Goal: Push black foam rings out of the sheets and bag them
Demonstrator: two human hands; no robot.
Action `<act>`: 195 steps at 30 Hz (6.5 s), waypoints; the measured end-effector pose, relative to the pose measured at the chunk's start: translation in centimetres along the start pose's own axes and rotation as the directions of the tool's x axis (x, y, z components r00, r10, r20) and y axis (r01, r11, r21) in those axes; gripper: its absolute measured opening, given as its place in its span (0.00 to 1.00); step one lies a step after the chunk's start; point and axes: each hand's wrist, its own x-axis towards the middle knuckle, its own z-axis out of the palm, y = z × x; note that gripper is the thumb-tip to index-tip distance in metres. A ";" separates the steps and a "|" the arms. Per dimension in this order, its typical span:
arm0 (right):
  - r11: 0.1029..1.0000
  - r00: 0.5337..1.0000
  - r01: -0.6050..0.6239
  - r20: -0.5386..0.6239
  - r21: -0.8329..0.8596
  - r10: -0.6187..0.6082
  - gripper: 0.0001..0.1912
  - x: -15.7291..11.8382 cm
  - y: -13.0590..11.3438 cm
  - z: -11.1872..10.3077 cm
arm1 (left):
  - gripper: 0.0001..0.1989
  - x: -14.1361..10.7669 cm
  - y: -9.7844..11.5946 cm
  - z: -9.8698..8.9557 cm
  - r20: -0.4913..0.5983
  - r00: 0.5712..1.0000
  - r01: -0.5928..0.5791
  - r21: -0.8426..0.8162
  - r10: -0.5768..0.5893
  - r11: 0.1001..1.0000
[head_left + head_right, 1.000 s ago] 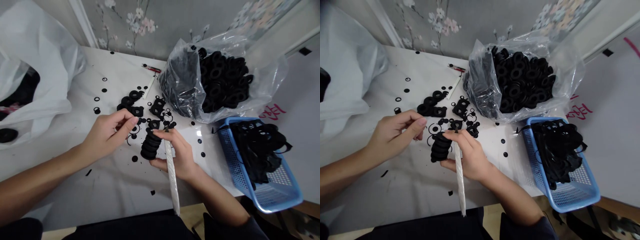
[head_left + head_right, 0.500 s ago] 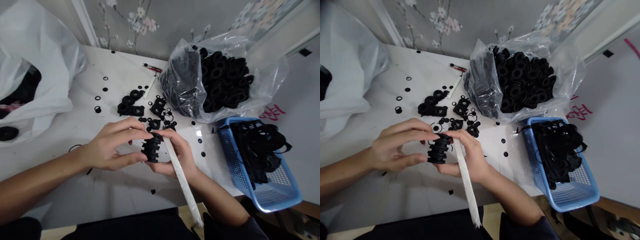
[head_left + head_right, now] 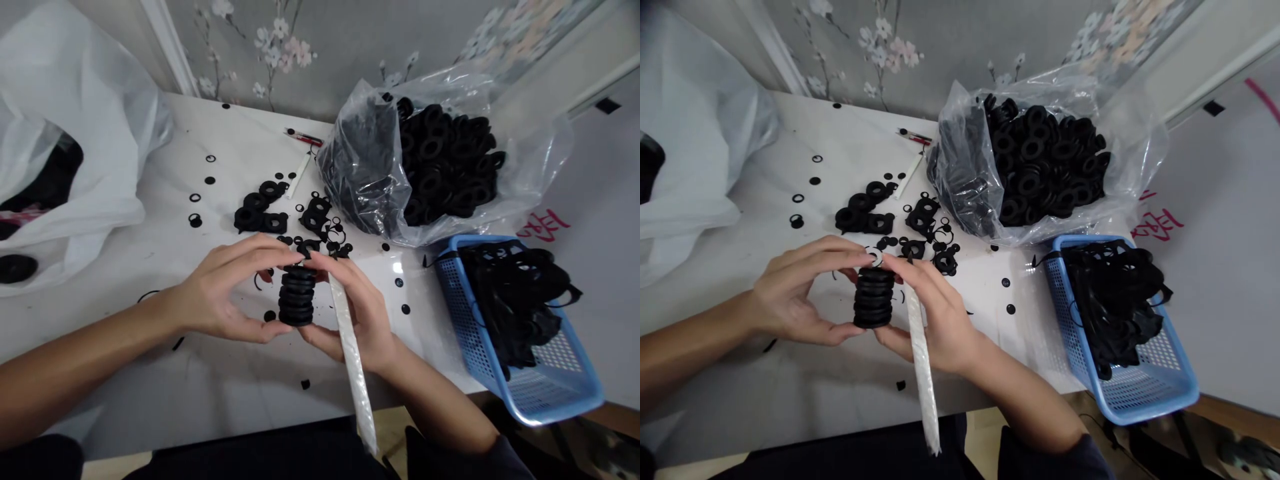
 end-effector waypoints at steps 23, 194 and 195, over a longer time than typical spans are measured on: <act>0.988 0.966 0.155 -0.208 -0.005 -0.153 0.30 -0.2 -0.1 -0.2 | 0.39 -1.1 -0.6 0.9 -0.013 0.995 0.103 -0.058 -0.104 0.993; 0.210 0.641 -0.570 0.270 0.795 0.719 0.11 1.9 2.0 -0.7 | 0.11 1.1 -2.1 1.8 -0.007 0.971 -0.212 0.444 0.240 0.871; 0.207 0.643 -0.567 0.271 0.798 0.717 0.10 1.9 1.9 -0.6 | 0.10 1.1 -2.1 1.7 0.008 0.963 -0.242 0.464 0.269 0.852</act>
